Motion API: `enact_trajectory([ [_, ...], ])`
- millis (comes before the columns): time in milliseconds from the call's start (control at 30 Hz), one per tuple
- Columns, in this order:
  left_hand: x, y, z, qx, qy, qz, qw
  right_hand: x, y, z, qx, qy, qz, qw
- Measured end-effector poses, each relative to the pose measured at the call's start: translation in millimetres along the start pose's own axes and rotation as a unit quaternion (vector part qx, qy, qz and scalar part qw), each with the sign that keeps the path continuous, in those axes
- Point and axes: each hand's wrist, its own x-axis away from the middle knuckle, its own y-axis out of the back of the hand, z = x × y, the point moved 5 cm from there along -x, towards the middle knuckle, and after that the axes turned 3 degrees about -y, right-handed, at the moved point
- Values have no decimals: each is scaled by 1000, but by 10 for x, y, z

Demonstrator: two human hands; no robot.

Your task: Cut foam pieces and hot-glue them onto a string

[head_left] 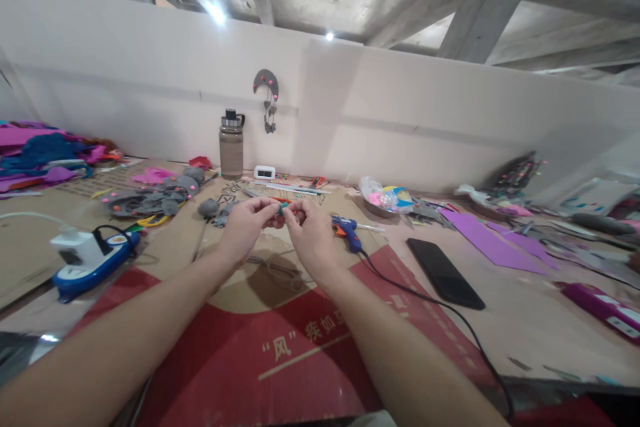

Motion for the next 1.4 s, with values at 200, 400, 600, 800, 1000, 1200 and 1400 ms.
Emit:
enact_trajectory([
  [200, -4, 1, -20, -35, -17, 8, 999, -12, 11, -12, 12, -4, -1, 1000],
  [400, -7, 8, -29, -92, -37, 14, 995, -10, 15, -36, 17, -5, -5, 1000],
  [600, -7, 17, -47, -142, -46, 18, 989, -20, 20, -45, 22, -4, -10, 1000],
  [800, -4, 14, -61, -125, -44, 26, 991, -10, 45, -7, 36, -6, -8, 999],
  [1000, -20, 15, -29, -112, -28, 47, 992, -20, 53, -24, 52, -4, -9, 999],
  [1200, -26, 35, -27, -173, -38, 43, 983, -7, 31, -9, 50, 21, -6, 998],
  [1400, -42, 53, -9, -195, -42, 36, 979, 7, 34, -9, 45, 20, -6, 999],
])
